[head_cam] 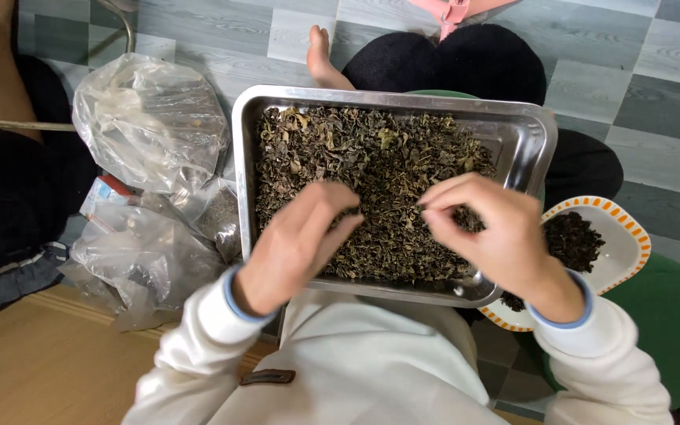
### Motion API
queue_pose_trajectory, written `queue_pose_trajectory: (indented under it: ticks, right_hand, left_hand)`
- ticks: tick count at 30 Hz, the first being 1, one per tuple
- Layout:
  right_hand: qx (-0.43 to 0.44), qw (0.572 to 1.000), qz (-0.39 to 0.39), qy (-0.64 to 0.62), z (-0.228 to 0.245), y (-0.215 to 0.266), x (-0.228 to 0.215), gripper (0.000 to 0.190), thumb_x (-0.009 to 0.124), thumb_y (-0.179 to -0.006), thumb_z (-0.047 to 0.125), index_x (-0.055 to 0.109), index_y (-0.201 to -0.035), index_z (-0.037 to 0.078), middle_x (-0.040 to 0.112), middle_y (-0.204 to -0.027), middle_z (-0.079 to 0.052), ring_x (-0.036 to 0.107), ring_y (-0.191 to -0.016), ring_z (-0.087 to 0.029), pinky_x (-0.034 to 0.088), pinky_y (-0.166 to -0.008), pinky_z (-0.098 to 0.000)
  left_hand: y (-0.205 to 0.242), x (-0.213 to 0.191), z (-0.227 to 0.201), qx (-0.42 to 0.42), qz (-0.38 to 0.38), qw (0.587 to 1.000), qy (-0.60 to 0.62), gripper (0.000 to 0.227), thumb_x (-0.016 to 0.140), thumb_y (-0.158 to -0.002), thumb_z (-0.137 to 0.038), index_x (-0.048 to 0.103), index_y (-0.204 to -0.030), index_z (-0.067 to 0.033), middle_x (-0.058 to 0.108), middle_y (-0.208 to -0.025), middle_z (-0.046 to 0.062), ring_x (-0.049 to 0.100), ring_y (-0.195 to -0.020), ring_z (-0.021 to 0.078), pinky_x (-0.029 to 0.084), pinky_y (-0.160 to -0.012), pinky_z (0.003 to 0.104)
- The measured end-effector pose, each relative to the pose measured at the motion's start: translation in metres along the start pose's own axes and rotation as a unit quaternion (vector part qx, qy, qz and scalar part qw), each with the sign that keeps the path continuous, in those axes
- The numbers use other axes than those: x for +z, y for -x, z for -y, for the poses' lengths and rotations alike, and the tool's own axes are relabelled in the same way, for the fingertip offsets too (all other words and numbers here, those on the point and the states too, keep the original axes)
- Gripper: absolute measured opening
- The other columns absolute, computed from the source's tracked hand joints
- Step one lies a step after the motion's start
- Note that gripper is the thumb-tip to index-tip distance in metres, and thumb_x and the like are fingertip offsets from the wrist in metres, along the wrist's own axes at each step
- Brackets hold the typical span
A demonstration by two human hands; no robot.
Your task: Sorting dried tea leaves by hand to remove stems and impurities from a metal tray into a small bowl.
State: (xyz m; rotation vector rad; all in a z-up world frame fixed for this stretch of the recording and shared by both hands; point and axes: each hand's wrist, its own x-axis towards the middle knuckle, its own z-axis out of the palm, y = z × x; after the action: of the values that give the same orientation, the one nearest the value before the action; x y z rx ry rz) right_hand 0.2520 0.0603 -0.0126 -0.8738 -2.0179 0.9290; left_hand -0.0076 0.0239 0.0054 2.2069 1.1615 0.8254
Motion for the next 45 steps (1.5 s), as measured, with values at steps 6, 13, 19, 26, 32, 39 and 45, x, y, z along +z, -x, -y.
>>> queue_pose_trajectory:
  ticks: [6, 13, 19, 26, 32, 39, 45]
  right_hand:
    - [0.07, 0.987, 0.023, -0.142, 0.026, -0.017, 0.023, 0.008, 0.069, -0.091, -0.006, 0.069, -0.092, 0.002, 0.074, -0.098, -0.015, 0.074, -0.091, -0.025, 0.065, -0.084, -0.0371]
    - [0.13, 0.975, -0.002, -0.178, 0.027, -0.009, 0.04, 0.003, 0.069, -0.093, -0.004, 0.07, -0.094, -0.001, 0.075, -0.097, -0.017, 0.077, -0.089, -0.024, 0.066, -0.078, -0.0345]
    - [0.164, 0.97, 0.024, -0.179, 0.03, 0.007, 0.045, 0.004, 0.071, -0.091, 0.002, 0.071, -0.092, -0.002, 0.077, -0.097, -0.02, 0.079, -0.089, -0.027, 0.068, -0.076, -0.037]
    - [0.129, 0.991, 0.002, -0.032, 0.039, 0.029, 0.042, 0.005, 0.077, -0.086, -0.002, 0.074, -0.088, 0.002, 0.078, -0.087, -0.017, 0.079, -0.077, -0.027, 0.067, -0.07, -0.0402]
    - [0.055, 0.992, -0.043, 0.107, 0.057, 0.045, 0.014, 0.007, 0.073, -0.089, -0.013, 0.071, -0.09, -0.006, 0.077, -0.092, -0.021, 0.077, -0.08, -0.029, 0.063, -0.074, -0.0356]
    - [0.157, 0.932, -0.122, 0.303, 0.036, 0.134, -0.019, 0.01, 0.075, -0.105, -0.019, 0.07, -0.099, -0.014, 0.075, -0.103, -0.026, 0.075, -0.099, -0.035, 0.061, -0.087, -0.0407]
    - [0.22, 0.906, -0.11, 0.345, 0.021, 0.184, -0.024, 0.008, 0.077, -0.104, -0.013, 0.074, -0.111, -0.009, 0.073, -0.094, -0.019, 0.067, -0.079, -0.025, 0.057, -0.078, -0.0372]
  left_hand:
    - [0.014, 0.026, -0.011, -0.03, -0.1, 0.994, -0.037, 0.032, 0.083, -0.088, -0.003, 0.062, -0.113, -0.004, 0.063, -0.101, 0.006, 0.071, -0.095, 0.0228, 0.065, -0.086, 0.035]
    - [0.011, 0.03, -0.012, -0.008, -0.124, 0.992, 0.016, 0.027, 0.079, -0.088, 0.005, 0.063, -0.107, -0.002, 0.065, -0.097, 0.009, 0.071, -0.091, 0.025, 0.066, -0.082, 0.039]
    - [0.018, 0.037, -0.016, 0.025, -0.123, 0.992, -0.02, 0.016, 0.073, -0.093, 0.005, 0.063, -0.103, -0.0019, 0.063, -0.092, 0.011, 0.068, -0.083, 0.0239, 0.066, -0.076, 0.036]
    - [0.022, 0.038, -0.021, 0.085, -0.056, 0.994, -0.049, 0.006, 0.063, -0.102, -0.003, 0.06, -0.106, -0.0001, 0.053, -0.089, 0.01, 0.062, -0.078, 0.0252, 0.058, -0.066, 0.035]
    - [0.014, 0.016, -0.002, 0.092, -0.021, 0.994, -0.047, 0.011, 0.068, -0.095, 0.004, 0.061, -0.103, 0.0021, 0.058, -0.088, 0.011, 0.059, -0.075, 0.0233, 0.054, -0.067, 0.034]
    - [-0.025, -0.011, 0.041, 0.038, 0.049, 0.981, -0.185, 0.039, 0.076, -0.08, 0.014, 0.064, -0.115, 0.0022, 0.064, -0.112, 0.015, 0.067, -0.09, 0.0228, 0.064, -0.084, 0.033]
    - [-0.063, 0.016, 0.059, 0.097, 0.06, 0.941, -0.317, 0.022, 0.073, -0.078, 0.004, 0.058, -0.083, -0.0109, 0.056, -0.089, 0.006, 0.058, -0.073, 0.0197, 0.054, -0.064, 0.035]
